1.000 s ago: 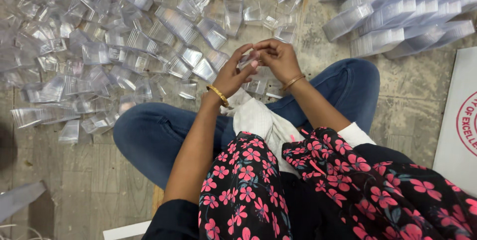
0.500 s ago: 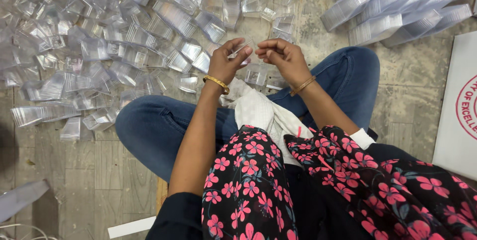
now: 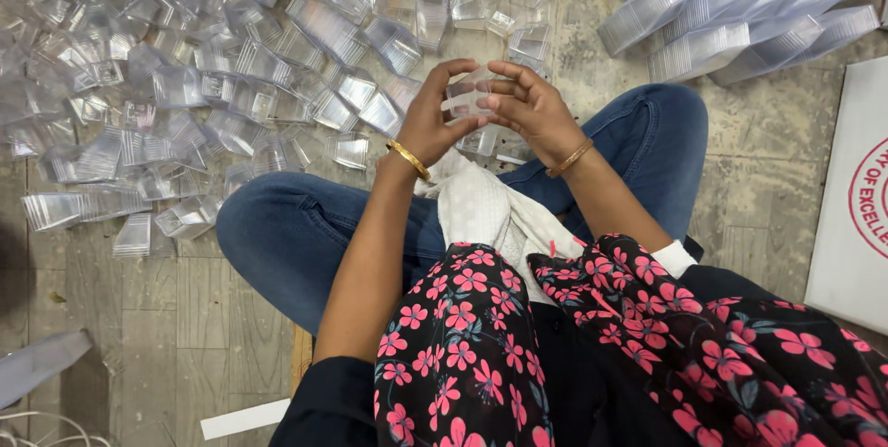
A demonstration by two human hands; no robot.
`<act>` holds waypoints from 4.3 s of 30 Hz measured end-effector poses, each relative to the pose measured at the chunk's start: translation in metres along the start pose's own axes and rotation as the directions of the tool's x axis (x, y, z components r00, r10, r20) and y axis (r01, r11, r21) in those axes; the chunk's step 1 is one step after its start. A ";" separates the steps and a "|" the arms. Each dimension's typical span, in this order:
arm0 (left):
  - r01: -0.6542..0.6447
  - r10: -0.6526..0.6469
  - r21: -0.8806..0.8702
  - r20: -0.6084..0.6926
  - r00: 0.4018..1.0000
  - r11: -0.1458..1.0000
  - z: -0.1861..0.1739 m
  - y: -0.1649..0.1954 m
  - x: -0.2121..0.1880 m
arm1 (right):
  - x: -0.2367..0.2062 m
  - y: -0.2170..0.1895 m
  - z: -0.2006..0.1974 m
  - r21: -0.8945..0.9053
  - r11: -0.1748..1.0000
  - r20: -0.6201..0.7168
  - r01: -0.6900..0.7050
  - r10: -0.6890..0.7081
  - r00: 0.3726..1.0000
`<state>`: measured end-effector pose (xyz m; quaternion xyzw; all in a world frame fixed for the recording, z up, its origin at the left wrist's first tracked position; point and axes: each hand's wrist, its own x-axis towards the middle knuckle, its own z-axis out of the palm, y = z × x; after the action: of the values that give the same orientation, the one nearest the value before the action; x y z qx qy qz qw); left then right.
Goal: The person sits on the floor and stacks loose clear plastic cups into nested stacks by hand, picking cups one at a time from the pile on the floor and adding them to a stack held in the other hand, placing completed stacks with the other stacked cups.
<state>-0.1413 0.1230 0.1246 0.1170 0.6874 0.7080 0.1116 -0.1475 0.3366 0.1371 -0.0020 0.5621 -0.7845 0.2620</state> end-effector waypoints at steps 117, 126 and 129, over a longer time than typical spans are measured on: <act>0.012 0.198 0.574 -0.301 0.933 0.819 -0.076 0.012 0.027 | 0.025 0.027 -0.049 -0.937 0.332 -0.036 0.105 -0.390 0.920; 0.077 0.259 0.639 -0.415 0.872 0.766 -0.080 0.006 0.005 | 0.063 0.056 -0.061 -0.976 0.211 -0.070 0.049 -0.522 0.850; 0.089 0.158 0.570 -0.368 0.916 0.817 -0.072 -0.007 0.032 | 0.069 0.048 -0.074 -0.832 0.552 -0.323 -0.062 -0.389 0.863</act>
<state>-0.1946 0.0653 0.1165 0.0111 0.8746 0.4773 -0.0848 -0.2092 0.3627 0.0473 0.0136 0.9030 -0.4293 0.0083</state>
